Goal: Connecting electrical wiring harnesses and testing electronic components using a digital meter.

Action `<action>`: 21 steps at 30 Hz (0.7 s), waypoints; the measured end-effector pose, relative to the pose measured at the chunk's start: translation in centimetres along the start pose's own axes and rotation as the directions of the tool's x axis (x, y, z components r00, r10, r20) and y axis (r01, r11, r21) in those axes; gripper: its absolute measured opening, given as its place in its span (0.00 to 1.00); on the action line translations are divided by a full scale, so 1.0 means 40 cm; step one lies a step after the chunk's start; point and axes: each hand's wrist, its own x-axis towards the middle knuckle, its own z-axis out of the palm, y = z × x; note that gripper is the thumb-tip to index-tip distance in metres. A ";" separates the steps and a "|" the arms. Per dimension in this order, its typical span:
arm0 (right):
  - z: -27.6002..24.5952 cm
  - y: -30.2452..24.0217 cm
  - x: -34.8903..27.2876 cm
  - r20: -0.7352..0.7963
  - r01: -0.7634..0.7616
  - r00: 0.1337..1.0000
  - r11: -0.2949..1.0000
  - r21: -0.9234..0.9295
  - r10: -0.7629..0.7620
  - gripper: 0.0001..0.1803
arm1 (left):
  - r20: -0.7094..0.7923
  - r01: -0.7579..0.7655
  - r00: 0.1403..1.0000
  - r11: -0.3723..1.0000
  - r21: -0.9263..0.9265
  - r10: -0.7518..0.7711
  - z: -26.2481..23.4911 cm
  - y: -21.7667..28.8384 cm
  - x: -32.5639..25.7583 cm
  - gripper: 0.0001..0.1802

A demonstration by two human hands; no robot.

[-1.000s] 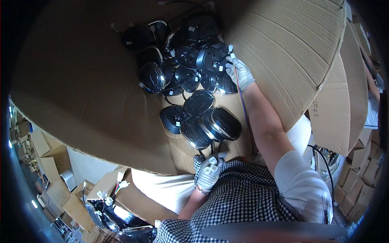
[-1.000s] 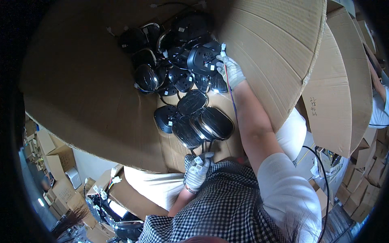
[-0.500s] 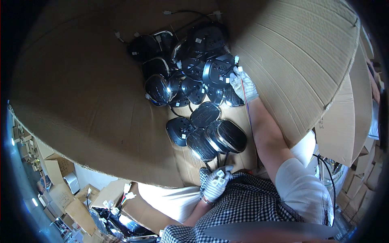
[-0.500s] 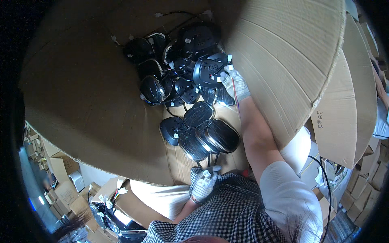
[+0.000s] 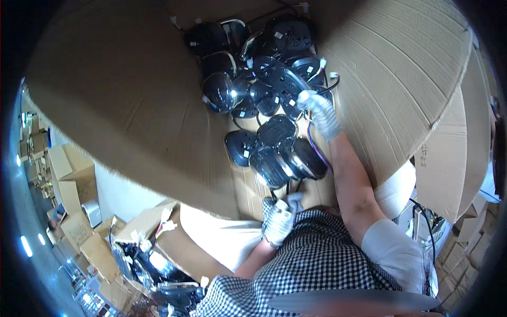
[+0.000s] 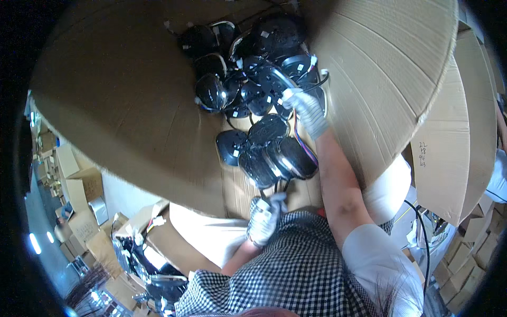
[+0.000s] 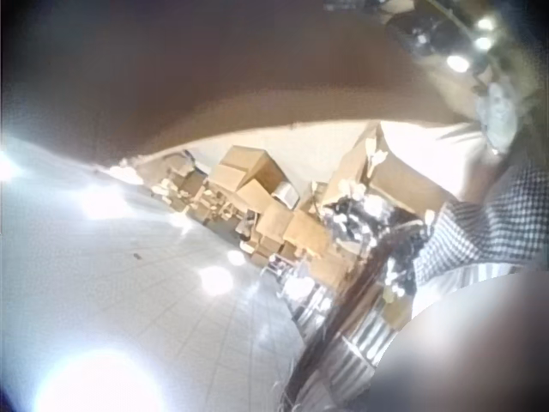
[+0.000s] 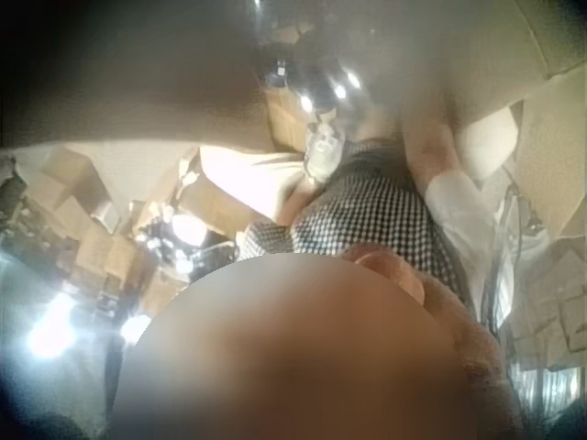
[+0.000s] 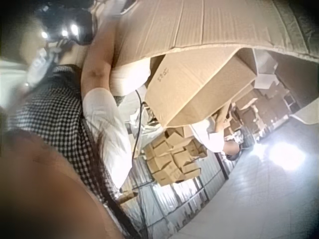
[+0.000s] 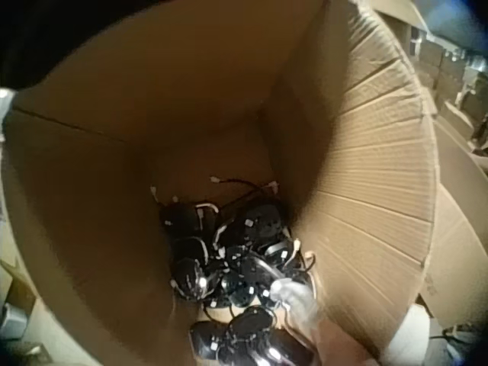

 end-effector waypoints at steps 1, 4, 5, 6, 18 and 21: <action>0.031 0.001 -0.029 0.047 -0.123 0.992 0.991 0.060 0.120 0.06 | -0.113 -0.038 0.992 0.994 0.098 0.049 0.004 -0.007 0.004 0.18; 0.080 -0.041 -0.142 0.665 0.679 0.726 0.031 -0.733 -0.175 0.13 | -0.342 -0.050 0.936 0.933 -0.357 -0.081 0.008 -0.023 0.011 0.22; 0.093 -0.056 -0.198 0.783 0.754 0.618 -0.224 -0.617 -0.075 0.14 | -0.405 -0.342 0.914 0.589 -0.732 0.026 0.004 -0.026 0.015 0.24; 0.112 -0.065 -0.241 0.763 0.774 0.620 -0.298 -0.558 0.181 0.12 | -0.436 -0.317 0.900 0.674 -0.667 -0.008 0.001 -0.026 0.016 0.24; 0.145 -0.045 -0.567 0.724 0.764 0.597 0.031 -0.645 0.347 0.10 | -0.318 -0.362 0.931 0.587 -0.724 0.182 -0.020 0.052 -0.023 0.37; 0.141 -0.133 -0.587 0.766 0.676 0.643 0.474 -0.564 -0.005 0.12 | -0.302 -0.309 0.946 0.614 -0.726 0.119 -0.043 0.060 -0.041 0.33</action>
